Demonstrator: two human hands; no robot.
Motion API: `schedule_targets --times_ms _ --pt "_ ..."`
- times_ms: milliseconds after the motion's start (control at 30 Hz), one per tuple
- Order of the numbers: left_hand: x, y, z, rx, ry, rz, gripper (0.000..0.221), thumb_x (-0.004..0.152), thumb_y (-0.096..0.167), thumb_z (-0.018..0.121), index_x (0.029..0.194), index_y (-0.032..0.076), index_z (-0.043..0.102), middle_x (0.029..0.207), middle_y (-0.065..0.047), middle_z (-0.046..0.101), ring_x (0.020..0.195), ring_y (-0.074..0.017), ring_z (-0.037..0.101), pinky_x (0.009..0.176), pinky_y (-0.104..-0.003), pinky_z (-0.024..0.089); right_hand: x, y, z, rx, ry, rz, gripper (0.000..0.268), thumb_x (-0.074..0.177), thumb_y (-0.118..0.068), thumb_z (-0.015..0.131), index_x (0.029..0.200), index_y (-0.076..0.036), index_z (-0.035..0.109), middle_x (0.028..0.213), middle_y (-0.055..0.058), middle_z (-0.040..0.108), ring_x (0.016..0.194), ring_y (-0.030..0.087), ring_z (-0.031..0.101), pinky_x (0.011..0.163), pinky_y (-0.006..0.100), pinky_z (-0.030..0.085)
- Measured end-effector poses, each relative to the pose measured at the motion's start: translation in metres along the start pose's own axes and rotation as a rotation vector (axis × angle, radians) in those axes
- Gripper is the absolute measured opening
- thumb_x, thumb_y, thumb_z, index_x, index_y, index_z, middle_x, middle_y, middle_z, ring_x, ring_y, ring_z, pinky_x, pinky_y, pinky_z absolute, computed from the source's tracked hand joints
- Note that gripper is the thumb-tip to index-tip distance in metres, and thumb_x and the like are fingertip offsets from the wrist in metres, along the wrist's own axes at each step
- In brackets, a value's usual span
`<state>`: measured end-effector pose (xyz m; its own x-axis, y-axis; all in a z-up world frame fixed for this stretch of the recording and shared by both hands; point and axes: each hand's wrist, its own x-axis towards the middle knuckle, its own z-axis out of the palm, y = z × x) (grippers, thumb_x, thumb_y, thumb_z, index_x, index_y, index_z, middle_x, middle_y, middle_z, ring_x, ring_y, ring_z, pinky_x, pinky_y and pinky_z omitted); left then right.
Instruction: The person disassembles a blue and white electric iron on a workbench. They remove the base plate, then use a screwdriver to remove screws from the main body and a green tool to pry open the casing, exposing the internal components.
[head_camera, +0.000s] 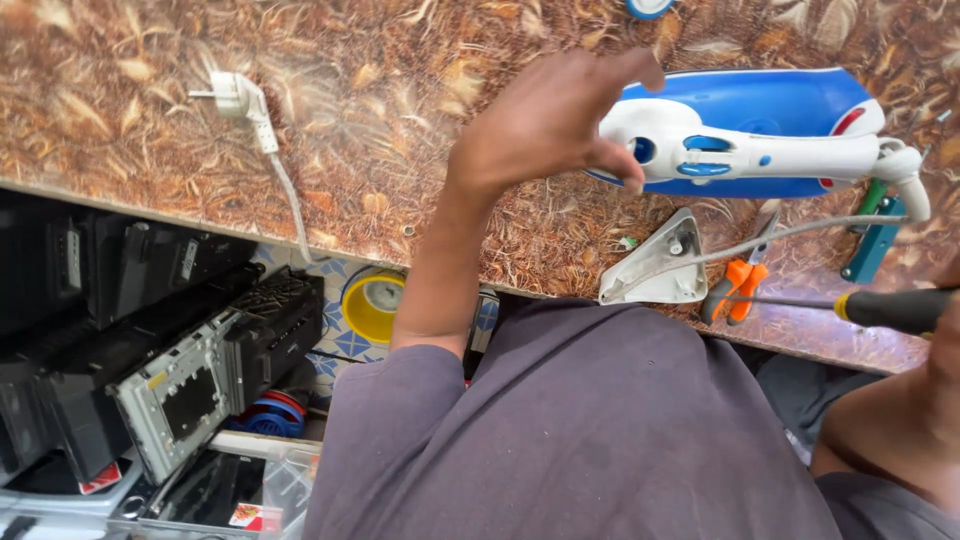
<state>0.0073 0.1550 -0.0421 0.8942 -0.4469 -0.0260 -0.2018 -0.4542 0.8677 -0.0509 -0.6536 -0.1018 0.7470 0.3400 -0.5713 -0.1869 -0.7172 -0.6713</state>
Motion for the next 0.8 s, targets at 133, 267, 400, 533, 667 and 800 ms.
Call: schedule_targets --times_ms 133,267,400,533,667,800 --pt "0.009 0.017 0.023 0.031 -0.071 0.079 0.079 0.071 0.051 0.096 0.128 0.017 0.053 0.073 0.001 0.073 0.065 -0.0149 0.066 0.063 -0.035 0.05 0.04 -0.318 0.155 -0.196 0.119 0.014 0.018 0.099 -0.003 0.032 0.084 -0.014 0.032 0.088 0.005 0.032 0.085 0.021 0.029 0.079 0.042 0.024" --pt "0.018 0.026 0.036 0.121 -0.018 0.179 0.073 0.078 0.051 0.092 0.126 0.014 0.051 0.077 -0.003 0.071 0.062 -0.0195 0.063 0.052 -0.04 0.044 0.061 -0.521 0.194 -0.354 0.354 -0.351 0.031 0.111 0.013 0.075 0.137 0.018 0.059 0.109 0.026 0.059 0.1 0.033 0.057 0.104 0.045 0.047" --pt "0.019 0.028 0.037 0.161 0.013 0.244 0.06 0.086 0.049 0.086 0.123 0.013 0.055 0.075 -0.003 0.07 0.056 -0.0174 0.059 0.045 -0.037 0.041 0.083 -0.513 0.19 -0.655 0.417 -0.511 0.045 0.101 0.029 0.072 0.144 0.018 0.064 0.128 0.035 0.05 0.117 0.049 0.058 0.088 0.052 0.05" --pt "0.021 0.029 0.038 0.217 0.03 0.282 0.051 0.091 0.045 0.086 0.119 0.012 0.059 0.07 -0.003 0.067 0.052 -0.0161 0.055 0.042 -0.034 0.037 0.099 -0.508 0.189 -0.907 0.38 -0.436 0.049 0.106 0.001 0.086 0.151 0.005 0.066 0.146 0.022 0.057 0.101 0.04 0.07 0.071 0.049 0.055" --pt "0.021 0.03 0.038 0.263 0.028 0.339 0.044 0.1 0.037 0.075 0.122 0.008 0.052 0.081 -0.004 0.068 0.057 -0.0188 0.058 0.041 -0.035 0.038 0.11 -0.497 0.191 -0.961 0.344 -0.493 0.059 0.088 -0.002 0.095 0.14 0.004 0.068 0.137 0.021 0.062 0.111 0.039 0.073 0.069 0.044 0.058" --pt "0.025 0.034 0.032 0.239 0.026 0.37 0.037 0.104 0.032 0.068 0.12 0.005 0.048 0.079 -0.008 0.062 0.058 -0.0249 0.055 0.045 -0.042 0.037 0.114 -0.487 0.19 -0.953 0.408 -0.544 0.039 0.103 -0.006 0.094 0.135 0.003 0.073 0.131 0.018 0.064 0.1 0.034 0.073 0.062 0.04 0.052"
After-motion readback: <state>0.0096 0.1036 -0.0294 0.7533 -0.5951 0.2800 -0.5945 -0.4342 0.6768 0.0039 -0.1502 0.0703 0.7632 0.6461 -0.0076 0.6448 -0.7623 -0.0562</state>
